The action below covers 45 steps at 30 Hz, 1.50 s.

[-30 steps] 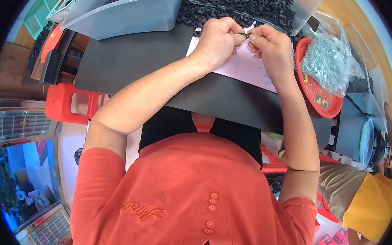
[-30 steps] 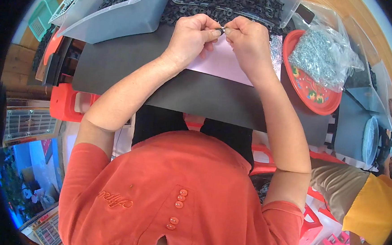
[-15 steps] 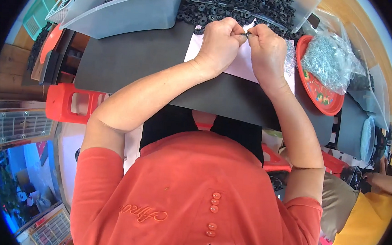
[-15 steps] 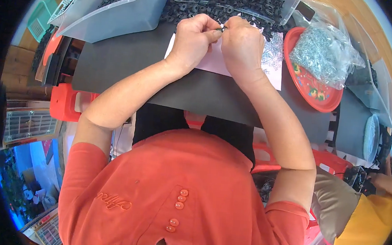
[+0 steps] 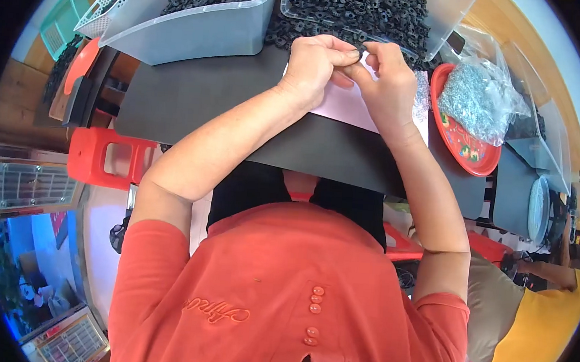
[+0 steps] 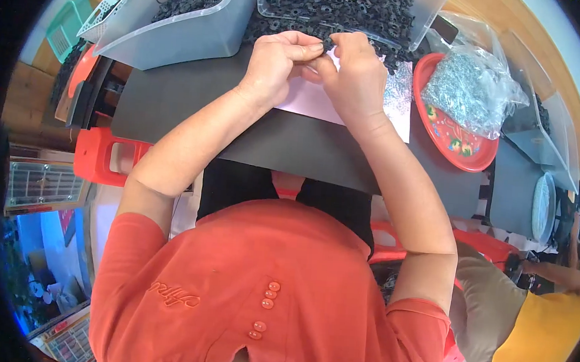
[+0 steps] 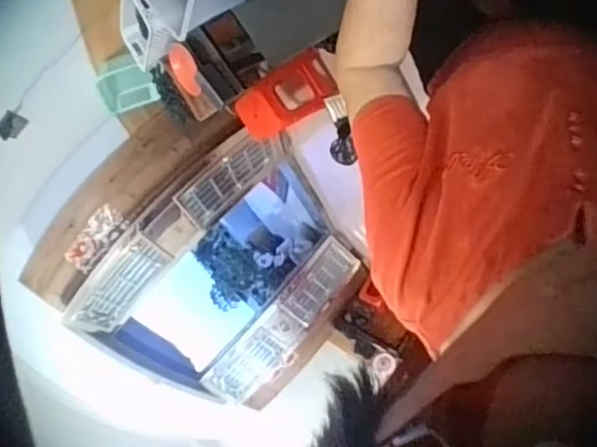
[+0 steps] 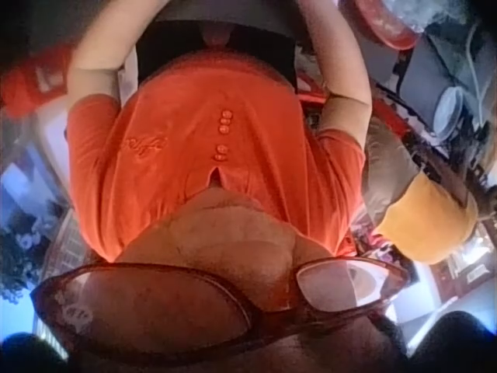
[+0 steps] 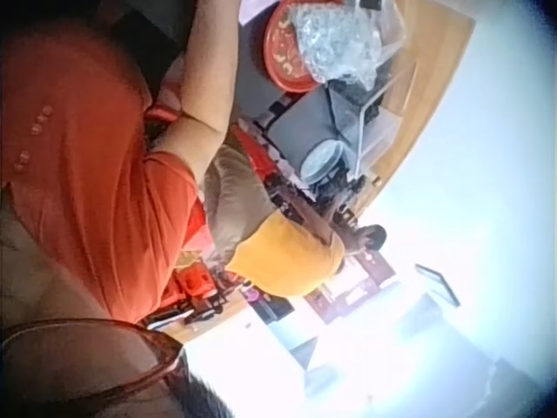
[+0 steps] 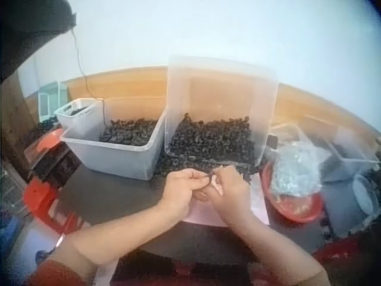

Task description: Manual assembly of small black plastic rings onto a template or other components at a workbench.

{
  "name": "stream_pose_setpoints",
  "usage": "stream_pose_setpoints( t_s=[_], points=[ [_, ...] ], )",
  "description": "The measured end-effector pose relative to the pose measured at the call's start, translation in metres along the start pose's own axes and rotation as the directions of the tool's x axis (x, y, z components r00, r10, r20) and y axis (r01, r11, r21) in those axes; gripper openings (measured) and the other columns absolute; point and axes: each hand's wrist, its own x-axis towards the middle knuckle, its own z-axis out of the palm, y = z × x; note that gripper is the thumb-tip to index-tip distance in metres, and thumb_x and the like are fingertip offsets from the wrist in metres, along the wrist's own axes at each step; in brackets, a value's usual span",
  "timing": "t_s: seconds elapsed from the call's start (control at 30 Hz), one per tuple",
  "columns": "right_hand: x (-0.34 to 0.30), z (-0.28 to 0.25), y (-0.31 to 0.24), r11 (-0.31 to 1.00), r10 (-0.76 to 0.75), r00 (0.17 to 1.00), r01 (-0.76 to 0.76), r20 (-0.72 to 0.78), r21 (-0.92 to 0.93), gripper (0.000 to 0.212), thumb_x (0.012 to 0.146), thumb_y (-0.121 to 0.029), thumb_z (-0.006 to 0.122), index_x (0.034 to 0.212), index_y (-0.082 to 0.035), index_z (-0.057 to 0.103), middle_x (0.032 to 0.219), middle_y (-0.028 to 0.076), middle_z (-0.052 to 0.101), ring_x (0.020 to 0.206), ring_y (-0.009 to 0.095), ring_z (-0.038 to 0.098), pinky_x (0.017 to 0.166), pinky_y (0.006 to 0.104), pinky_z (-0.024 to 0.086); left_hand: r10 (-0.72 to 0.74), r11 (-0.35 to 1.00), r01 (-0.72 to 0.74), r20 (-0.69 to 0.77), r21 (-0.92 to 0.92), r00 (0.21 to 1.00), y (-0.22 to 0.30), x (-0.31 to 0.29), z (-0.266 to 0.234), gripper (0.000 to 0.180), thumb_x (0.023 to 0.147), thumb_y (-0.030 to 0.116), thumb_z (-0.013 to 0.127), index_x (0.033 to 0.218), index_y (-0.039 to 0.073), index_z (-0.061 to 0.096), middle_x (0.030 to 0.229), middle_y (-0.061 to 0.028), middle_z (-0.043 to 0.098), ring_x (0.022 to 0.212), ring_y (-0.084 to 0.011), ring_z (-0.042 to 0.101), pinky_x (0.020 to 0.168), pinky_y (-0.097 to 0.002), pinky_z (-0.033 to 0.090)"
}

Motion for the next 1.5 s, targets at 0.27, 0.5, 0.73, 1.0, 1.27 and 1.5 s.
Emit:
stream_pose_setpoints(
  t_s=[0.27,0.5,0.73,1.0,1.27,1.5],
  points=[
    [0.010,-0.015,0.008,0.876,-0.426,0.905,0.417,0.017,-0.242,0.024,0.067,-0.020,0.072,0.076,-0.005,0.056,0.072,0.007,0.054,0.066,0.025,0.058,0.052,0.0352,0.049,-0.123,0.990,0.110,0.164,0.089,0.979,0.012,-0.008,0.001,0.014,0.087,0.011,0.061,0.083,-0.002,0.062,0.071,-0.0116,0.065,0.059,-0.0190,0.065,0.053,-0.0284,0.051],
    [0.009,-0.017,0.000,0.938,-0.347,0.938,0.347,-0.022,-0.009,0.024,0.070,-0.020,0.075,0.080,-0.006,0.059,0.070,0.005,0.056,0.064,0.021,0.059,0.052,0.0310,0.049,0.045,0.984,-0.080,0.221,0.156,0.974,0.020,-0.011,0.001,0.015,0.086,0.011,0.063,0.080,-0.003,0.063,0.069,-0.0118,0.065,0.059,-0.0185,0.064,0.053,-0.0266,0.050],
    [0.035,-0.069,0.017,0.744,0.370,0.917,-0.196,-0.150,0.639,0.018,0.082,-0.004,0.064,0.100,0.000,0.061,0.071,0.001,0.060,0.060,0.007,0.054,0.057,0.0194,0.044,0.540,0.787,-0.423,-0.170,0.449,0.824,0.141,-0.019,0.012,0.006,0.077,0.008,0.064,0.076,0.003,0.061,0.058,-0.0030,0.057,0.044,-0.0087,0.048,0.042,-0.0225,0.038],
    [0.044,-0.100,-0.007,0.437,0.465,0.885,-0.219,-0.011,0.872,0.015,0.082,0.001,0.060,0.097,0.003,0.058,0.066,0.004,0.055,0.052,0.012,0.051,0.050,0.0211,0.042,0.698,-0.399,-0.574,0.643,0.715,0.315,0.102,-0.008,0.002,0.014,0.073,0.002,0.066,0.086,0.000,0.061,0.076,-0.0098,0.058,0.069,-0.0205,0.059,0.058,-0.0343,0.047],
    [0.038,-0.088,0.019,0.654,0.406,0.893,-0.433,0.195,0.621,0.016,0.087,-0.009,0.060,0.098,0.000,0.066,0.073,0.001,0.061,0.060,0.006,0.056,0.054,0.0166,0.038,0.346,-0.135,-0.485,0.499,0.864,0.794,-0.035,0.045,0.047,0.012,0.075,0.011,0.062,0.084,0.003,0.064,0.087,-0.0158,0.065,0.082,-0.0332,0.064,0.071,-0.0442,0.050],
    [0.023,-0.074,0.052,0.690,0.464,0.847,-0.529,0.260,0.494,0.013,0.081,-0.009,0.066,0.091,-0.001,0.068,0.072,0.001,0.063,0.060,0.006,0.056,0.052,0.0180,0.044,0.191,0.675,-0.306,0.242,0.671,0.951,-0.015,0.049,0.041,0.008,0.078,0.007,0.068,0.082,0.000,0.064,0.072,-0.0071,0.063,0.059,-0.0131,0.057,0.052,-0.0289,0.046]
  ],
)
